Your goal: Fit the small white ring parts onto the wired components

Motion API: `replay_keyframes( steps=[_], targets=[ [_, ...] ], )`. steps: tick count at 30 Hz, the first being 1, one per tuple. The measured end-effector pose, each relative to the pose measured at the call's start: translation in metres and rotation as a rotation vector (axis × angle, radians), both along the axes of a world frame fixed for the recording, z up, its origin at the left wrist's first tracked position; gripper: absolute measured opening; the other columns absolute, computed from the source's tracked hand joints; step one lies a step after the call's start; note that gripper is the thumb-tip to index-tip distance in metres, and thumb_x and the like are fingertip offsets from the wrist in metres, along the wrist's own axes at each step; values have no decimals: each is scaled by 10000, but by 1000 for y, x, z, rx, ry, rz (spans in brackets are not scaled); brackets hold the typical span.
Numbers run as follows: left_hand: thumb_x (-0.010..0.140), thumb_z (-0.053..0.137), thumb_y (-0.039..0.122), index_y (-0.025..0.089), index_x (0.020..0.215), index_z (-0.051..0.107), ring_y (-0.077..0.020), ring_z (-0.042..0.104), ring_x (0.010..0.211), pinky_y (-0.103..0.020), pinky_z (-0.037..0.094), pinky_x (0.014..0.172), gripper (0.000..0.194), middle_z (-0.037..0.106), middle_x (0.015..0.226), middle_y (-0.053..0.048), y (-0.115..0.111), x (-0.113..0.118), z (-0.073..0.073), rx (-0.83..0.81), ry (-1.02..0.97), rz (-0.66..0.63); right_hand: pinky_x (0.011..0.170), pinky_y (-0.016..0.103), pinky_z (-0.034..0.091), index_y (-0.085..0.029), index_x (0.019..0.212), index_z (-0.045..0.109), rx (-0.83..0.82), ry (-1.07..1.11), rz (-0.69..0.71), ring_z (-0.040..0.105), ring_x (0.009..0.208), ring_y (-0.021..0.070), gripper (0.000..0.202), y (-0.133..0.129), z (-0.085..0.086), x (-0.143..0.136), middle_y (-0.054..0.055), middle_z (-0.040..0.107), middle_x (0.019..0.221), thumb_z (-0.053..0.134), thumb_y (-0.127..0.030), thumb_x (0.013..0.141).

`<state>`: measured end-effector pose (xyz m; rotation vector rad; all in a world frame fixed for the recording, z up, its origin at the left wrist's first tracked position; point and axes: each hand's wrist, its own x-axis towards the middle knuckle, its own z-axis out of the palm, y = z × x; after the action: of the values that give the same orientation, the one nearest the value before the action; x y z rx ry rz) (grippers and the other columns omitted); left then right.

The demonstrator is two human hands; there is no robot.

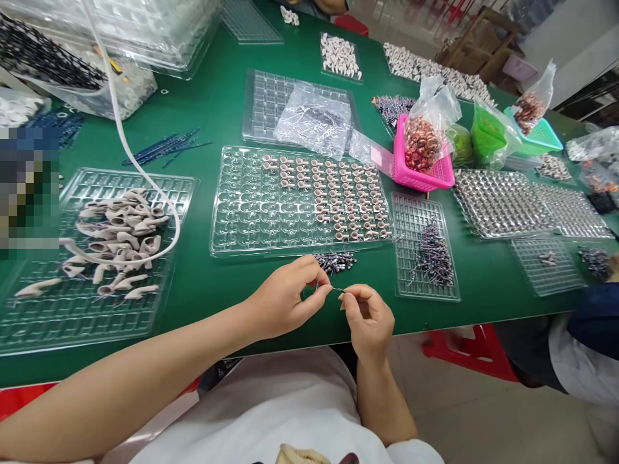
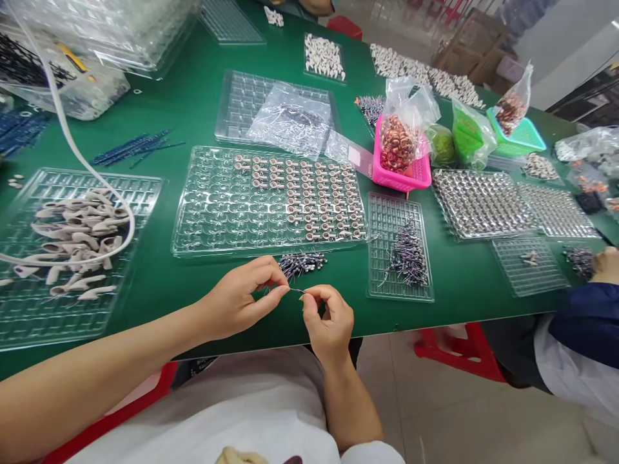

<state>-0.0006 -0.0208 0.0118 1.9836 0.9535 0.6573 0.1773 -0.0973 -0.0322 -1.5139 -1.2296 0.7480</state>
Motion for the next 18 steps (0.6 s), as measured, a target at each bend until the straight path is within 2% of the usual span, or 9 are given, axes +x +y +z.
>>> replay_keyframes(
  steps=[7, 12, 15, 18],
  targets=[
    [900, 491, 221, 194, 804, 581, -152, 516, 710, -277, 419, 650, 135, 534, 768, -16, 0, 0, 1, 47, -4, 5, 569, 238, 530, -204, 880, 668, -6, 84, -15, 627, 615, 118, 92, 0, 0, 0, 13, 682, 782, 618, -281, 881],
    [895, 492, 253, 199, 798, 591, -154, 510, 710, -272, 412, 637, 148, 543, 784, -21, 1, -1, 1, 15, -14, 10, 567, 234, 522, -201, 866, 673, -20, 123, -20, 624, 616, 117, 97, 0, 1, 1, 10, 678, 770, 628, -287, 872],
    [894, 506, 299, 195, 790, 604, -148, 482, 677, -272, 391, 616, 176, 530, 754, -13, 4, -4, 5, -135, -42, 55, 559, 231, 512, -196, 856, 675, -17, 132, -48, 614, 609, 115, 106, 1, 1, 1, 10, 676, 758, 635, -294, 866],
    [875, 551, 356, 182, 869, 630, -133, 456, 643, -268, 370, 593, 192, 534, 758, -6, 11, -7, 13, -513, -167, 82, 546, 225, 500, -192, 849, 678, -12, 147, -82, 602, 597, 110, 111, 2, 1, 0, 7, 672, 747, 636, -294, 861]
  ],
)
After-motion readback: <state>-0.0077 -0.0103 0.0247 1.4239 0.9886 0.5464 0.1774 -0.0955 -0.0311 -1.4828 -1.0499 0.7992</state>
